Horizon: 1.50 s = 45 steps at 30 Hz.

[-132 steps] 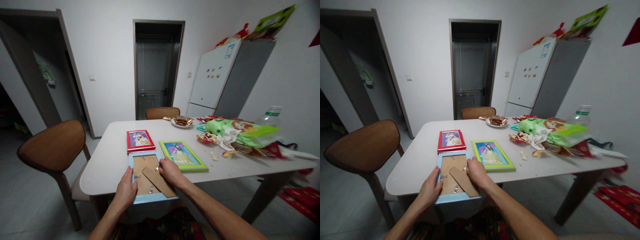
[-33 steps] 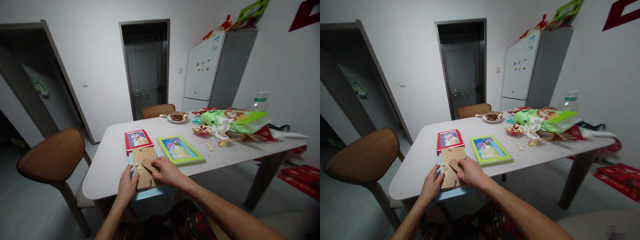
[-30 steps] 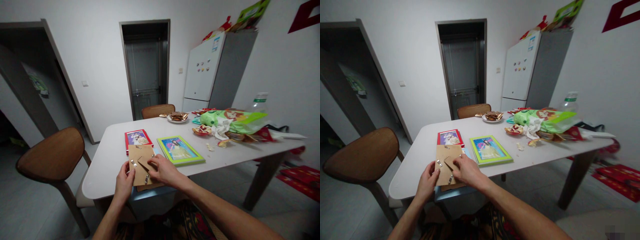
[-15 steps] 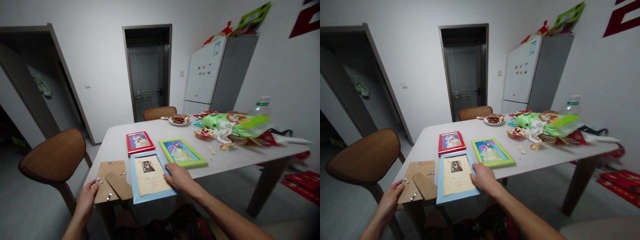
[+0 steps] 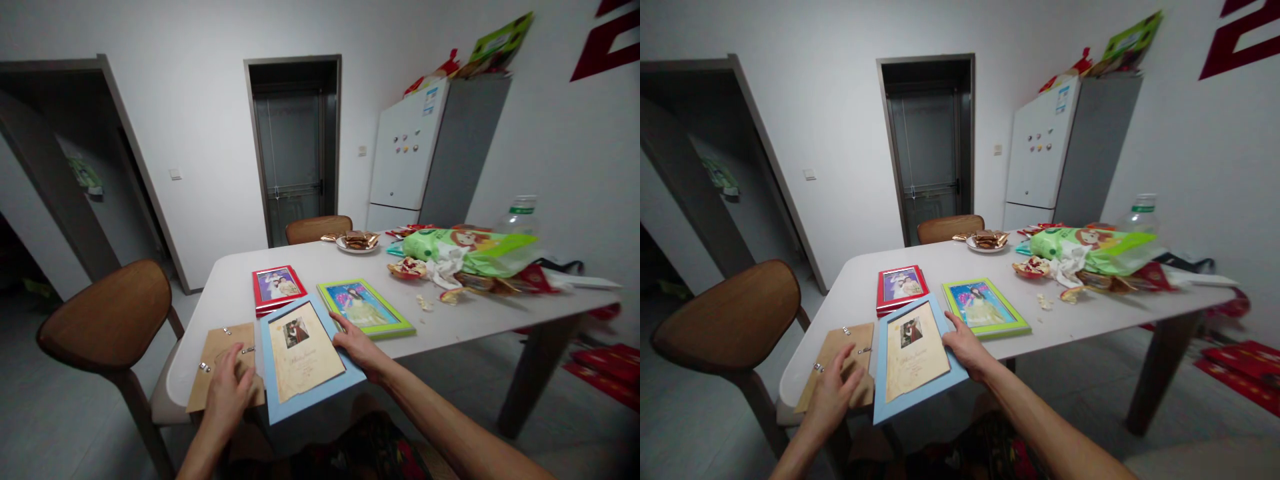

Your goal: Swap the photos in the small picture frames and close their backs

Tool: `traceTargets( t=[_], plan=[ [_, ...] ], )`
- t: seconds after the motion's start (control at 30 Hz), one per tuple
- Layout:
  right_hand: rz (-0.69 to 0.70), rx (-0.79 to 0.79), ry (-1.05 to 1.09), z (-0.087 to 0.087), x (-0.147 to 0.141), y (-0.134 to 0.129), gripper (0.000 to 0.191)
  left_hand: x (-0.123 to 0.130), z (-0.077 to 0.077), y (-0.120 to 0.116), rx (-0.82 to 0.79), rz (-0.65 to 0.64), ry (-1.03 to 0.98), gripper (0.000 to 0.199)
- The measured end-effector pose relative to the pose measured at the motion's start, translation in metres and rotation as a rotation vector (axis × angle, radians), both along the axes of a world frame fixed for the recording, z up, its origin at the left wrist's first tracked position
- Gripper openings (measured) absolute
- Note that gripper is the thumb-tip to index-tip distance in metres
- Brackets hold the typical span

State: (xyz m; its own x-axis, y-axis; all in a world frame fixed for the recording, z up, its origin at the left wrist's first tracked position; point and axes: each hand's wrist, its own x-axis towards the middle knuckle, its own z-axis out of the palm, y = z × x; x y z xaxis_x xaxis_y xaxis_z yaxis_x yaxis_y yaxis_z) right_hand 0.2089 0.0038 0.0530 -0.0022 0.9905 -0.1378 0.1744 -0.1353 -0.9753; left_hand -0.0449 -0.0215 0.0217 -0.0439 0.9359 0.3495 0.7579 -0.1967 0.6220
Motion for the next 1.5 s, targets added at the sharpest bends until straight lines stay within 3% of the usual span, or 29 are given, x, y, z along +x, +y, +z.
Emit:
traceTargets(
  t=[0.13, 0.27, 0.37, 0.53, 0.63, 0.77, 0.9, 1.03, 1.1, 1.17, 1.33, 1.4, 1.5],
  plan=[
    [0.017, -0.019, 0.298, 0.027, -0.011, -0.015, 0.08, 0.069, 0.009, -0.015, 0.116, -0.291, -0.033, 0.053],
    [0.09, 0.056, 0.371, 0.035, -0.018, -0.015, 0.085, 0.098, 0.02, -0.017, 0.325, -0.385, 0.02, 0.053],
    [0.095, 0.074, 0.248, 0.023, -0.014, -0.006, 0.08, 0.088, 0.027, -0.015, 0.423, -0.333, 0.014, 0.05],
    [-0.036, 0.146, -0.139, -0.019, 0.0, 0.015, 0.066, 0.039, 0.033, -0.013, 0.362, 0.04, -0.184, 0.039],
    [-0.071, 0.207, -0.353, -0.038, 0.008, 0.023, 0.061, 0.011, 0.029, -0.005, 0.287, 0.168, -0.369, 0.035],
    [-0.046, 0.262, -0.615, -0.045, 0.011, 0.025, 0.058, -0.009, 0.013, 0.009, 0.162, 0.279, -0.713, 0.035],
    [0.01, 0.3, -0.806, -0.047, 0.009, 0.021, 0.054, -0.013, -0.002, 0.011, 0.109, 0.3, -1.032, 0.032],
    [0.016, 0.39, -0.877, -0.044, 0.004, 0.014, 0.044, -0.008, -0.002, 0.004, 0.097, 0.203, -1.41, 0.027],
    [-0.009, 0.474, -0.804, -0.038, -0.004, 0.009, 0.041, -0.003, 0.004, 0.002, 0.088, 0.16, -1.538, 0.028],
    [0.015, 0.464, -0.567, -0.029, -0.018, 0.002, 0.041, 0.006, 0.01, 0.001, 0.092, 0.133, -1.609, 0.028],
    [0.281, 0.028, 0.333, -0.015, -0.062, -0.007, 0.045, 0.035, 0.022, -0.004, 0.076, 0.018, -1.665, 0.028],
    [0.232, 0.058, 0.555, -0.013, -0.072, -0.003, 0.046, 0.043, 0.022, -0.007, 0.017, -0.039, -1.642, 0.031],
    [0.067, 0.253, 0.627, -0.005, -0.071, 0.007, 0.05, 0.043, 0.021, -0.008, -0.109, -0.14, -1.53, 0.034]
  ],
)
